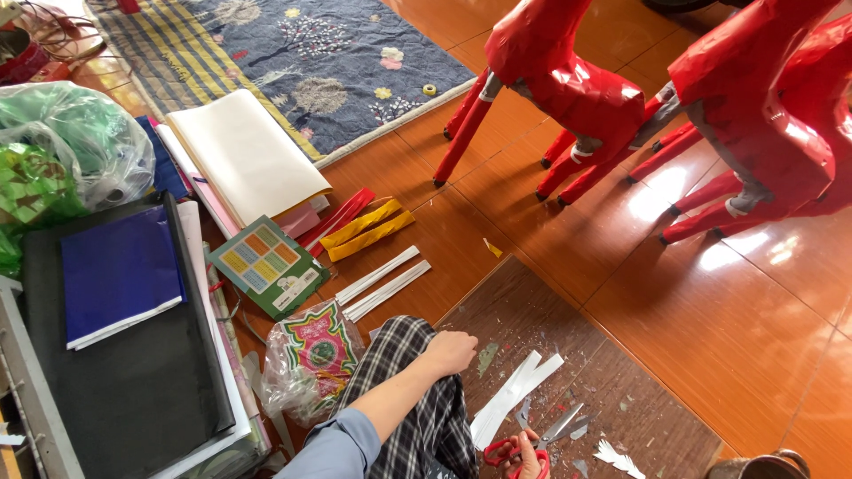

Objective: Cutting thin strips of white paper using a pair of scissors

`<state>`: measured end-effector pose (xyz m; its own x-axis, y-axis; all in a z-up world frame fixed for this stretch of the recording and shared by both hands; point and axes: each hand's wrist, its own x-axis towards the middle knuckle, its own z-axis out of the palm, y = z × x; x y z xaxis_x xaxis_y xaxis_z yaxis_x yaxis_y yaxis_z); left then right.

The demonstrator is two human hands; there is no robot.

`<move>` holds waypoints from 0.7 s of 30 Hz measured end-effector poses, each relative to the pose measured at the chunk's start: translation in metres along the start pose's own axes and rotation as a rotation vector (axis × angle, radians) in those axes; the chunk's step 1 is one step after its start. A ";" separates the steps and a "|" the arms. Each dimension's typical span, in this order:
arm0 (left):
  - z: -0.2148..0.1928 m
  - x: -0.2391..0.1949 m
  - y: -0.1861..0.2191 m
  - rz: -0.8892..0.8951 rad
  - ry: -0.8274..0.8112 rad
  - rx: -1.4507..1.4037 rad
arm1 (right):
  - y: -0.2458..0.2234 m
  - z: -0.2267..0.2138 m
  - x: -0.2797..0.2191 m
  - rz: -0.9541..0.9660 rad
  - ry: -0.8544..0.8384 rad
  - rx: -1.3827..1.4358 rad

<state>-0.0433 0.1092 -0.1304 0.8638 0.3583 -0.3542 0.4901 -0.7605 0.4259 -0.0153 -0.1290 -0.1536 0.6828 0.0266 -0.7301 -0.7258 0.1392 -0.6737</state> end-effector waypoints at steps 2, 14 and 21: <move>0.001 0.001 -0.002 -0.002 0.011 -0.013 | 0.001 -0.005 0.008 -0.010 -0.028 -0.029; 0.002 0.003 -0.003 -0.020 -0.010 -0.017 | -0.014 -0.002 -0.006 0.048 -0.035 -0.112; 0.003 0.003 -0.003 -0.015 0.003 -0.023 | -0.012 -0.001 -0.005 0.059 -0.041 -0.096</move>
<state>-0.0430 0.1111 -0.1350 0.8566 0.3715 -0.3580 0.5056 -0.7426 0.4392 -0.0105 -0.1321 -0.1422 0.6402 0.0729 -0.7647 -0.7680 0.0407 -0.6391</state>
